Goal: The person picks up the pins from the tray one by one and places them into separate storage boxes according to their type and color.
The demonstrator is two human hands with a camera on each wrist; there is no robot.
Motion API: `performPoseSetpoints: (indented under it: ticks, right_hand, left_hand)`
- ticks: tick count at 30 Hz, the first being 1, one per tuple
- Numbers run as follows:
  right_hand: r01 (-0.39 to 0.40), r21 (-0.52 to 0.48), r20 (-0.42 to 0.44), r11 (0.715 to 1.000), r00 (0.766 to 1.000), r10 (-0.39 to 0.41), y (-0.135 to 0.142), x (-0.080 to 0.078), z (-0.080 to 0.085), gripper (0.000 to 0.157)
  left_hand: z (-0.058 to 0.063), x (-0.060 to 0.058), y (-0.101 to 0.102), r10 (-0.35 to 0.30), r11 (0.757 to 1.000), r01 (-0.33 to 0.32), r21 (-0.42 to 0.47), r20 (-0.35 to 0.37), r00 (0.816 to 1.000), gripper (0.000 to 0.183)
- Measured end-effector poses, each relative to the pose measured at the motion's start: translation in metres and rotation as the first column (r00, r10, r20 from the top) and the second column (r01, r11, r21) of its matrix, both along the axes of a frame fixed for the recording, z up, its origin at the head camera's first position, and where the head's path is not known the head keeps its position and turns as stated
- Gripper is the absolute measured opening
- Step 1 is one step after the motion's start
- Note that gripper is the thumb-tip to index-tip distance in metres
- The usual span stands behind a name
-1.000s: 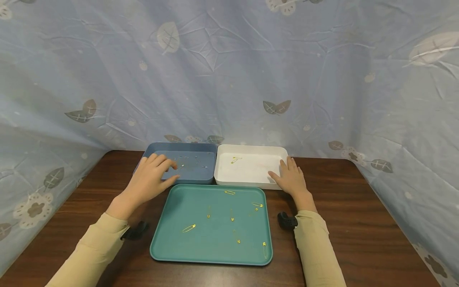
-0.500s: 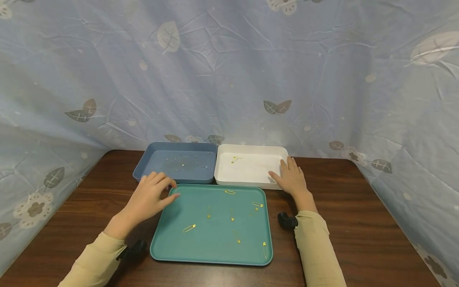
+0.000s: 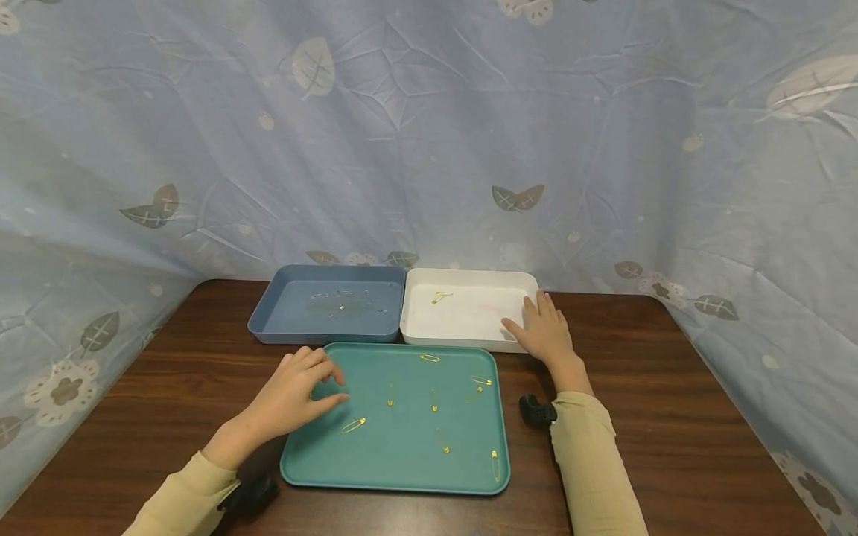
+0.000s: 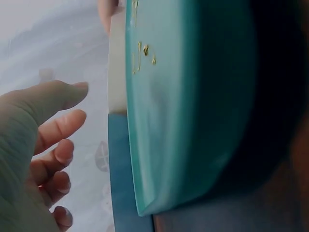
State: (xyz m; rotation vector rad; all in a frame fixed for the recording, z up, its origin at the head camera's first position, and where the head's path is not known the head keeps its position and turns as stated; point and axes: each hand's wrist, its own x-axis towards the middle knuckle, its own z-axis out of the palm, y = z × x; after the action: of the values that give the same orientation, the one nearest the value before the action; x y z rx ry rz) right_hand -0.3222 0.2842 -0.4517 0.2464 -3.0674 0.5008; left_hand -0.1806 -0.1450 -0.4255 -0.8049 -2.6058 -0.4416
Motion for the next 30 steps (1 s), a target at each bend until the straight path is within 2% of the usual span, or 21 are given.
performPoseSetpoints:
  ticks: [5,16,23,30]
  right_hand:
    - [0.000,0.001,0.002,1.000,1.000,0.000,0.000,0.000,0.002,0.085]
    - [-0.005,0.007,0.009,1.000,1.000,0.005,-0.001,0.000,0.002,0.084]
    - [-0.005,0.007,0.001,1.000,1.000,0.005,-0.001,0.000,0.002,0.083]
    - [-0.003,0.000,0.004,1.000,1.000,0.003,-0.001,0.001,0.002,0.084]
  left_hand:
    - [-0.002,0.006,0.003,-0.022,1.000,0.024,-0.017,0.098,0.995,0.025]
    - [-0.008,0.014,0.005,-0.064,0.991,0.090,-0.100,0.240,0.969,0.024]
    - [-0.007,0.013,0.006,-0.083,0.983,0.123,-0.133,0.273,0.958,0.019]
    - [-0.004,0.010,0.009,-0.138,0.972,0.182,-0.146,0.270,0.953,0.015]
